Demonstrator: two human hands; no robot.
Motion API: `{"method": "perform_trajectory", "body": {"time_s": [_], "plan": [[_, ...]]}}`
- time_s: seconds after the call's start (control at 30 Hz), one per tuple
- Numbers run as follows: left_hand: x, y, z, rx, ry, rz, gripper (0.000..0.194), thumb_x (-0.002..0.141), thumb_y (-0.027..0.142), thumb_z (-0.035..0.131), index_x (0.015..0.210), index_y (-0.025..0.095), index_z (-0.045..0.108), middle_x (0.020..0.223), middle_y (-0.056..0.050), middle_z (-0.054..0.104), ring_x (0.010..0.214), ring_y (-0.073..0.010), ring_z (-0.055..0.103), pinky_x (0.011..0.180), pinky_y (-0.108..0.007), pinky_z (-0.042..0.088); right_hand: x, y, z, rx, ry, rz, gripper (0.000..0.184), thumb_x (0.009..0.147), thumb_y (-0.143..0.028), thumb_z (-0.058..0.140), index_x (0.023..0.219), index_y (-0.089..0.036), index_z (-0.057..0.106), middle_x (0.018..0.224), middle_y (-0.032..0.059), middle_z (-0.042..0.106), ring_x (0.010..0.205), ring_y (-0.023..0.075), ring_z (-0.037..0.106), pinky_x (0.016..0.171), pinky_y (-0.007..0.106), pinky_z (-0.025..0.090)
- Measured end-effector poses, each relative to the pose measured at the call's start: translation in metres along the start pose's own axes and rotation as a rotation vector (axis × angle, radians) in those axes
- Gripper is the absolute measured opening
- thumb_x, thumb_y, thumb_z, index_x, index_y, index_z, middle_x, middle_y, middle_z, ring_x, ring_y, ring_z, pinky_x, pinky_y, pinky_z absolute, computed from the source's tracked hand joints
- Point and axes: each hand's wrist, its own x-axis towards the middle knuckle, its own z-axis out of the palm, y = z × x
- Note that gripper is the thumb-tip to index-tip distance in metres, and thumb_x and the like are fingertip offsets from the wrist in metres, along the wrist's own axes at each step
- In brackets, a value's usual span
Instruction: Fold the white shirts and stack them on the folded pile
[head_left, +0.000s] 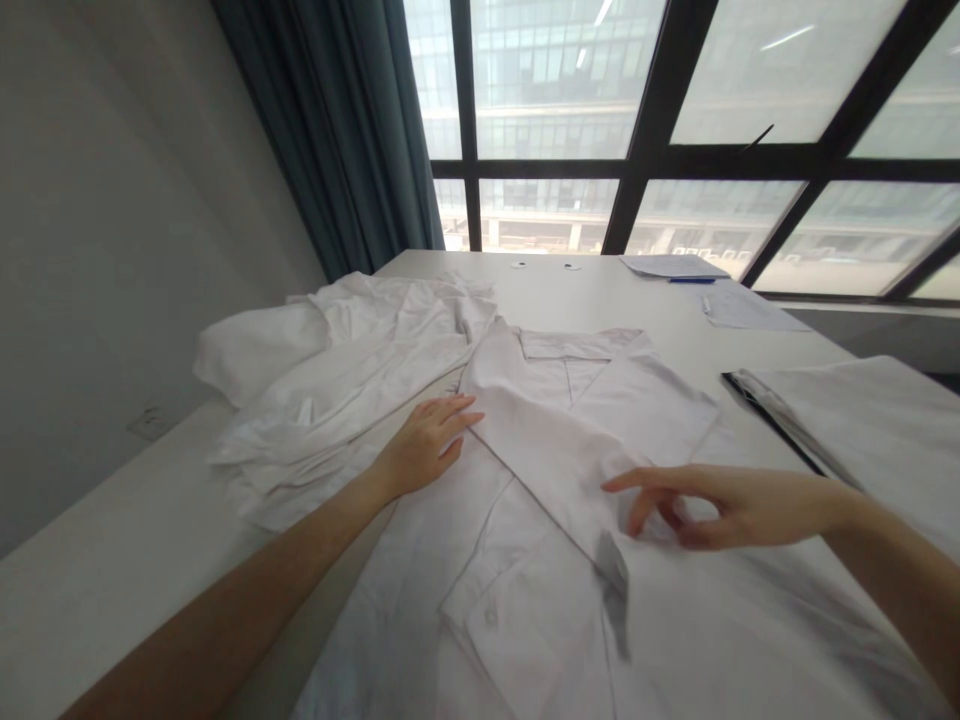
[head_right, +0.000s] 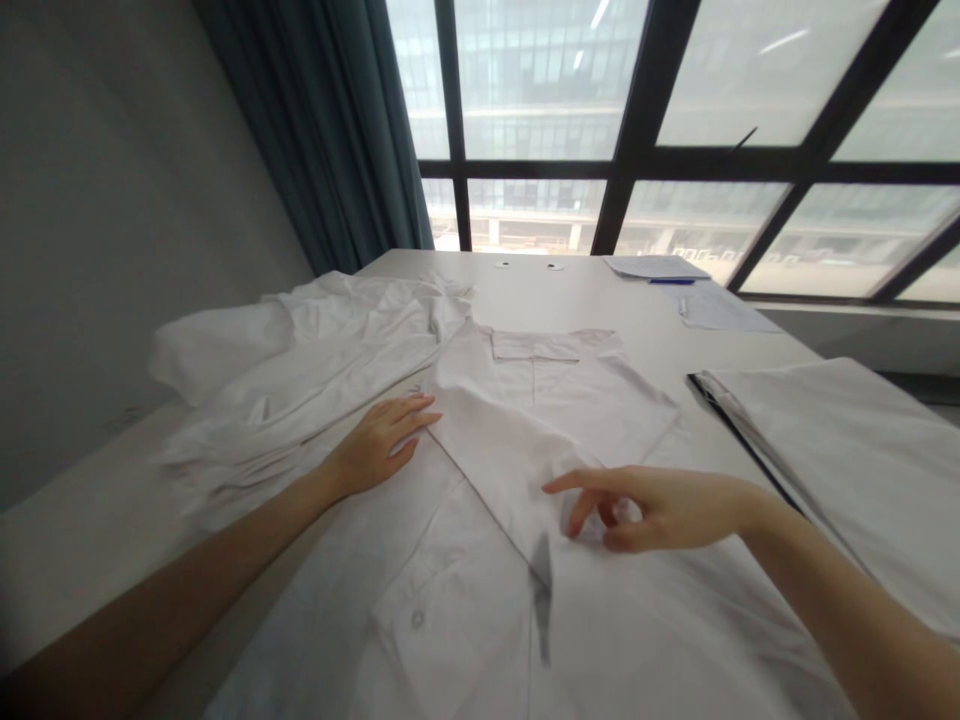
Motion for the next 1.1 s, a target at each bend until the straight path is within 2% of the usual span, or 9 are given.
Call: {"method": "perform_trajectory", "body": {"time_s": [0.1,0.27,0.37,0.43,0.57,0.73,0.93,1.0,1.1], "plan": [[-0.001,-0.002,0.002,-0.006,0.002,-0.032,0.043,0.086,0.012,0.044,0.127,0.02,0.055,0.141,-0.012,0.051,0.13,-0.0253,0.046,0.108,-0.048,0.038,0.001,-0.008,0.002,-0.057,-0.001,0.108,0.06,0.086,-0.045,0.057,0.141,-0.023,0.047,0.107,0.0079,0.067,0.084,0.0193,0.06,0.076,0.032,0.047],[-0.003,-0.005,0.006,-0.01,-0.003,-0.111,0.048,0.088,0.015,0.044,0.136,0.015,0.046,0.145,-0.017,0.044,0.135,-0.0273,0.042,0.108,-0.049,0.038,0.003,-0.009,0.005,-0.081,-0.051,0.146,0.042,0.079,-0.046,0.064,0.109,-0.018,0.07,0.085,0.0053,0.067,0.078,0.0199,0.062,0.072,0.03,0.046],[-0.005,-0.007,0.01,-0.034,0.002,-0.155,0.052,0.089,0.018,0.043,0.14,0.015,0.039,0.146,-0.018,0.042,0.136,-0.0269,0.04,0.108,-0.049,0.036,-0.002,0.001,0.001,-0.016,-0.1,0.168,0.039,0.085,-0.05,0.055,0.091,-0.015,0.072,0.072,0.0047,0.067,0.07,0.0185,0.062,0.069,0.028,0.045],[-0.006,-0.008,0.012,-0.046,0.006,-0.172,0.052,0.089,0.018,0.043,0.141,0.015,0.037,0.146,-0.018,0.042,0.137,-0.0264,0.039,0.109,-0.049,0.036,-0.006,0.012,-0.003,-0.034,-0.034,0.272,0.045,0.089,-0.054,0.048,0.08,-0.015,0.069,0.066,0.005,0.068,0.066,0.0189,0.062,0.066,0.029,0.045],[-0.006,-0.008,0.013,-0.045,-0.011,-0.185,0.052,0.089,0.019,0.043,0.141,0.014,0.037,0.146,-0.019,0.042,0.137,-0.0264,0.039,0.109,-0.048,0.035,-0.008,0.034,-0.01,-0.267,0.249,0.416,0.045,0.088,-0.057,0.046,0.065,-0.02,0.058,0.067,0.0054,0.069,0.061,0.02,0.06,0.06,0.031,0.041],[-0.006,-0.008,0.012,-0.041,-0.015,-0.184,0.051,0.09,0.02,0.042,0.141,0.015,0.037,0.145,-0.018,0.044,0.136,-0.0263,0.04,0.109,-0.049,0.035,0.012,0.041,-0.008,-0.325,0.527,0.299,0.036,0.09,-0.052,0.043,0.085,-0.022,0.061,0.074,0.0052,0.067,0.064,0.0195,0.058,0.06,0.032,0.039],[-0.005,-0.007,0.011,-0.037,-0.013,-0.185,0.051,0.09,0.019,0.042,0.14,0.014,0.038,0.143,-0.019,0.046,0.134,-0.0269,0.042,0.109,-0.049,0.035,0.023,0.036,0.001,-0.277,0.447,0.167,0.026,0.088,-0.044,0.051,0.076,-0.021,0.054,0.073,0.0016,0.06,0.066,0.0167,0.051,0.06,0.029,0.039],[-0.005,-0.007,0.012,-0.038,-0.012,-0.194,0.051,0.089,0.018,0.044,0.139,0.012,0.038,0.141,-0.019,0.047,0.133,-0.0273,0.043,0.109,-0.048,0.035,0.021,0.036,0.002,-0.199,0.444,0.156,0.024,0.086,-0.045,0.055,0.094,-0.022,0.056,0.084,0.0031,0.063,0.073,0.0182,0.056,0.065,0.03,0.044],[-0.003,-0.007,0.013,-0.052,0.011,-0.216,0.051,0.088,0.018,0.045,0.138,0.009,0.039,0.137,-0.019,0.048,0.129,-0.0273,0.044,0.109,-0.046,0.036,0.02,0.036,0.001,-0.004,0.45,0.124,0.058,0.086,-0.05,0.058,0.135,-0.025,0.041,0.12,0.0101,0.061,0.106,0.0243,0.059,0.087,0.035,0.048]]}}
